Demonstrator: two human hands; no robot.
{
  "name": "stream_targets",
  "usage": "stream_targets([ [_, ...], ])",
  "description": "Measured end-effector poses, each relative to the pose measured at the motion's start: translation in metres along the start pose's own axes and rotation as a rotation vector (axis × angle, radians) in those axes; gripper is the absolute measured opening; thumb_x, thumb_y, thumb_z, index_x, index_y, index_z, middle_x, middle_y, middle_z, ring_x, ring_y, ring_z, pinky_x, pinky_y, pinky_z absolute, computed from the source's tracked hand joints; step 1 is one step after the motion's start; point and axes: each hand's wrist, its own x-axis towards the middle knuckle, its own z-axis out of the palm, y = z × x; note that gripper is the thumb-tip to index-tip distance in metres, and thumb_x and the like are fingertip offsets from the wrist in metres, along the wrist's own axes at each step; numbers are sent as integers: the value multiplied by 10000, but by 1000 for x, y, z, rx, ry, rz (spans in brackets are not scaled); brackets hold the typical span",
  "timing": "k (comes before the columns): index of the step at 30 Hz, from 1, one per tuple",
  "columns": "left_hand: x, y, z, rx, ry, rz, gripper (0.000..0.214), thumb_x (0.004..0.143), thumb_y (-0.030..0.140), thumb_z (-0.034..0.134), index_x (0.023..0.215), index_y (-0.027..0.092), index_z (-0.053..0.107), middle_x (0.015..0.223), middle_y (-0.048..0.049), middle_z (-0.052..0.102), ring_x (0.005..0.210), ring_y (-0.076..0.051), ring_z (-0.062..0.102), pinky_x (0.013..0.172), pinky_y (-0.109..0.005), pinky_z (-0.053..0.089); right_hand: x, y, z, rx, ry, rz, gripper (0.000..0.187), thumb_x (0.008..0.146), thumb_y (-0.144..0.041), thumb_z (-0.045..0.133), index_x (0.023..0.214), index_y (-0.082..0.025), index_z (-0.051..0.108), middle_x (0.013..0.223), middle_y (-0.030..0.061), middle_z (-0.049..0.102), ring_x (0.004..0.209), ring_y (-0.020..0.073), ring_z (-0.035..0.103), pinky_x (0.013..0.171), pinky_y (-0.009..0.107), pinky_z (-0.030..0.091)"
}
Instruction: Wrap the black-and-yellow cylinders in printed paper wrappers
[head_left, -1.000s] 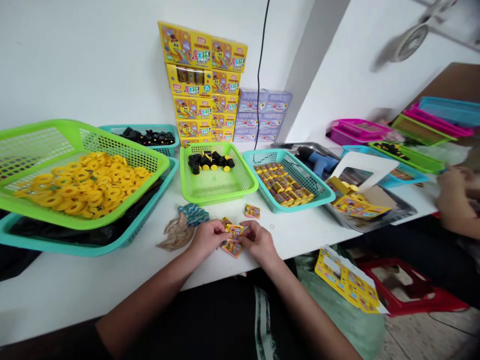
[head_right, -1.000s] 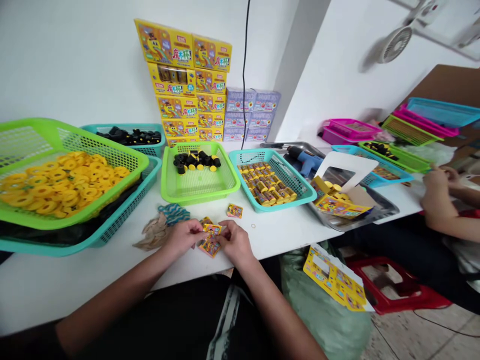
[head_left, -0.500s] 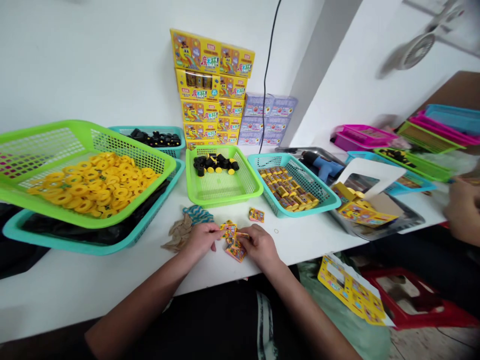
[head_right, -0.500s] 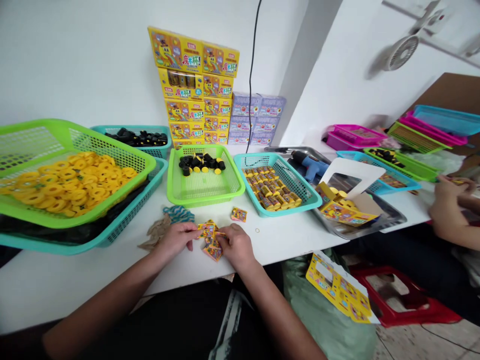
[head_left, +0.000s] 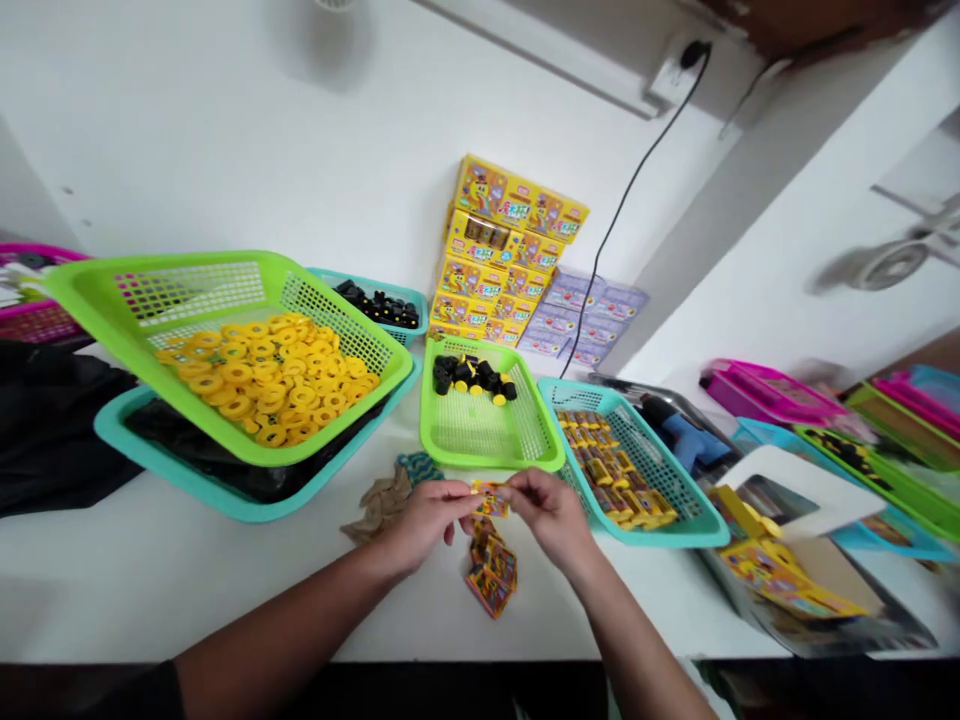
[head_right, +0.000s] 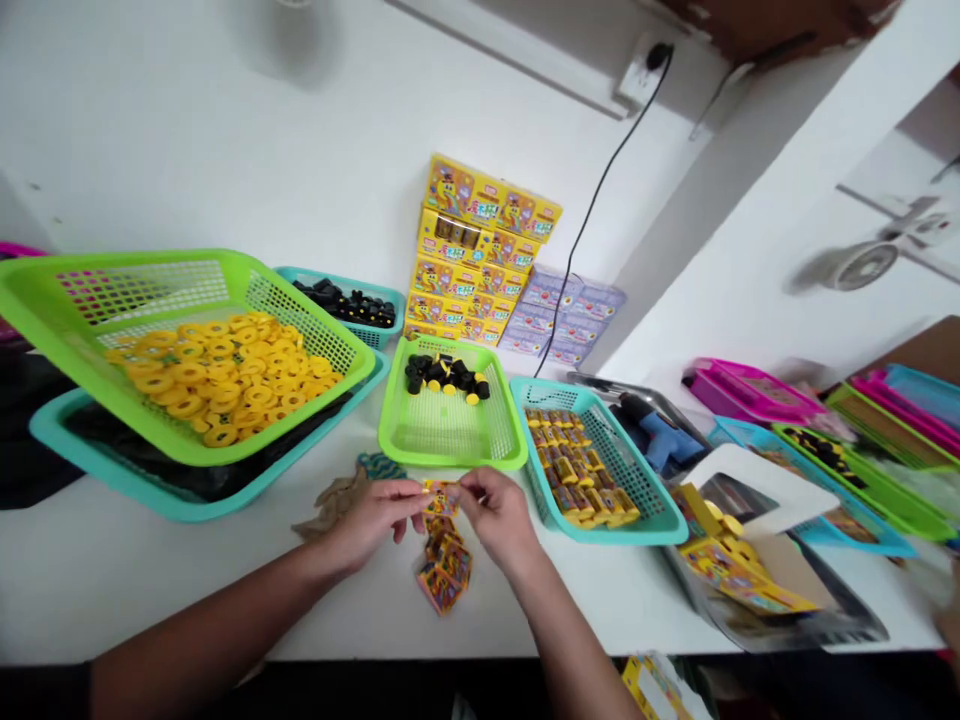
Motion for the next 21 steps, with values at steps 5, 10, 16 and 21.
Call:
stream_targets([
  [5,3,-4,-4,22,35,-63,377,697,529,668,622,160,638,512,3,556,440,-99,418,417,-236,266,106,-15,-1,-594,-82,-18,297,910,-422,517,797,-183,652,698,19,664,659,161,626,602,244,454],
  [10,9,-16,-7,71,15,-2,385,643,519,713,555,165,590,497,14,542,463,-110,462,461,-241,321,198,-30,51,-816,-211,-78,257,822,-299,672,1050,-181,682,1020,101,707,907,227,670,747,277,482],
  [16,15,-30,-9,27,22,-48,394,545,464,798,570,177,530,502,28,531,473,-104,457,471,-238,323,232,-37,90,-946,-354,-145,430,742,-174,713,1161,-117,638,1224,190,630,1038,267,645,839,279,483],
  [21,11,-23,-10,97,48,51,376,595,435,779,584,185,498,508,38,503,498,-98,427,481,-228,298,222,-21,76,-1011,-436,-25,470,683,-204,745,1134,-98,659,1106,193,695,1004,303,667,786,302,515],
])
